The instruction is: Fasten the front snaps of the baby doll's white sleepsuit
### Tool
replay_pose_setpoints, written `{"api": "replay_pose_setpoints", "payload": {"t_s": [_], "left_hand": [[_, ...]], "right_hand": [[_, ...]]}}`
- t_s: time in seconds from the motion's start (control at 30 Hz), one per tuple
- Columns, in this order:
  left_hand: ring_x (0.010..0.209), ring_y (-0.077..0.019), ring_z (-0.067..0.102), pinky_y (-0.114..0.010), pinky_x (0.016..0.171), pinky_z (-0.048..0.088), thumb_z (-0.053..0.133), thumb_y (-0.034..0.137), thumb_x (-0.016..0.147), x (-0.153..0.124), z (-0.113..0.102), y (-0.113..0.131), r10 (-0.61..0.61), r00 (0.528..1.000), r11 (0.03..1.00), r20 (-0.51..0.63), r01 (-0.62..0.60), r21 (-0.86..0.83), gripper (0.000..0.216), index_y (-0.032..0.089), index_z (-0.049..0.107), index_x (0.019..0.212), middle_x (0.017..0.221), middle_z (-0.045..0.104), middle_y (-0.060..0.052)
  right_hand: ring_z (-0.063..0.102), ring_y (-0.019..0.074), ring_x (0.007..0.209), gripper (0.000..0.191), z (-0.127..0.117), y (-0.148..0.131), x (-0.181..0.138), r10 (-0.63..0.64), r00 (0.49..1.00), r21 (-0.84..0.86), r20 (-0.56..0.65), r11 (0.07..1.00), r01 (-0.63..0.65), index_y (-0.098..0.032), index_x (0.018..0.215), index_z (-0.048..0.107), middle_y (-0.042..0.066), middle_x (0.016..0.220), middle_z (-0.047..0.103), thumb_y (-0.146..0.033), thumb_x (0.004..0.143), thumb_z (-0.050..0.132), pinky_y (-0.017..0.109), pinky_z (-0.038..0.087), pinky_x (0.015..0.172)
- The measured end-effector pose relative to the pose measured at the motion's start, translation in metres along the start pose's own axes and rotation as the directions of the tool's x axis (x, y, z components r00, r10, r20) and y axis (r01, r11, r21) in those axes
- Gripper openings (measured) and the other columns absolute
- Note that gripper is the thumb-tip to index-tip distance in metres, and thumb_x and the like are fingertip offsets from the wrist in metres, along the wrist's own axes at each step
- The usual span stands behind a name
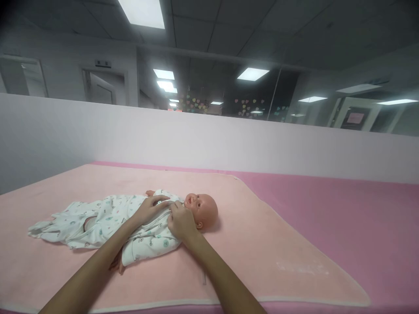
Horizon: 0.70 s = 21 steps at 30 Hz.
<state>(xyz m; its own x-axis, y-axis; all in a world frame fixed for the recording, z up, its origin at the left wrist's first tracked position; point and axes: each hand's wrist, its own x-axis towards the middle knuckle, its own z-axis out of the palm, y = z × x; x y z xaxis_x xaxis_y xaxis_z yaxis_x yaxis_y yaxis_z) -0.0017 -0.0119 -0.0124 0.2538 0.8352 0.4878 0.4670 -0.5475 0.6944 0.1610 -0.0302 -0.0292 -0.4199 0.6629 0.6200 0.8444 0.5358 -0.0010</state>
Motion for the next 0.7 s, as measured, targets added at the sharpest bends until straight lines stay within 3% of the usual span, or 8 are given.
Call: {"api": "replay_pose_setpoints", "payload": {"t_s": [0.13,0.27,0.37,0.47,0.7], "left_hand": [[0.071,-0.0193,0.057,-0.028,0.064,0.041,0.036,0.052,0.08,0.005,-0.001,0.008,-0.057,0.997,0.992,0.061,0.049,0.119,0.046,0.017,0.066,0.086,0.079,0.067,-0.004],[0.072,-0.0243,0.058,-0.032,0.064,0.038,0.032,0.048,0.082,0.017,0.017,0.021,-0.119,0.992,0.903,0.035,0.094,0.419,0.046,0.016,0.065,0.075,0.072,0.065,-0.009],[0.081,-0.026,0.056,-0.035,0.072,0.037,0.034,0.035,0.083,0.02,0.034,0.024,0.004,1.0,0.836,0.016,-0.012,0.549,0.036,0.018,0.065,0.079,0.079,0.064,-0.011],[0.084,-0.0237,0.054,-0.033,0.074,0.037,0.037,0.028,0.082,0.017,0.039,0.019,0.078,0.995,0.875,0.067,-0.101,0.473,0.029,0.021,0.066,0.079,0.082,0.064,-0.008],[0.079,-0.0186,0.055,-0.027,0.072,0.04,0.04,0.032,0.08,0.009,0.027,0.013,0.058,0.993,0.979,0.103,-0.076,0.19,0.03,0.02,0.067,0.083,0.085,0.065,-0.004]], "right_hand": [[0.05,0.0151,0.072,0.024,0.008,0.008,-0.008,-0.061,0.99,-0.006,-0.125,0.998,0.061,-0.019,0.085,0.056,0.004,0.079,0.057,-0.009,0.08,0.035,0.025,0.034,0.064],[0.049,0.0165,0.073,0.026,0.011,0.013,-0.008,-0.092,0.975,-0.016,-0.201,0.996,0.09,-0.019,0.081,0.057,0.004,0.075,0.058,-0.009,0.082,0.033,0.028,0.035,0.071],[0.048,0.0179,0.075,0.023,0.012,0.015,-0.008,-0.076,0.963,-0.063,-0.26,0.996,0.061,-0.019,0.077,0.057,0.004,0.074,0.06,-0.013,0.083,0.036,0.033,0.033,0.078],[0.048,0.0181,0.076,0.02,0.014,0.015,-0.009,-0.1,0.949,-0.109,-0.299,0.992,0.07,-0.02,0.077,0.058,0.003,0.075,0.061,-0.015,0.082,0.039,0.037,0.03,0.084],[0.046,0.0152,0.069,0.013,0.02,0.011,-0.008,-0.085,0.887,-0.103,-0.455,0.994,0.043,-0.018,0.068,0.054,0.0,0.062,0.056,-0.012,0.076,0.045,0.038,0.03,0.089]]}}
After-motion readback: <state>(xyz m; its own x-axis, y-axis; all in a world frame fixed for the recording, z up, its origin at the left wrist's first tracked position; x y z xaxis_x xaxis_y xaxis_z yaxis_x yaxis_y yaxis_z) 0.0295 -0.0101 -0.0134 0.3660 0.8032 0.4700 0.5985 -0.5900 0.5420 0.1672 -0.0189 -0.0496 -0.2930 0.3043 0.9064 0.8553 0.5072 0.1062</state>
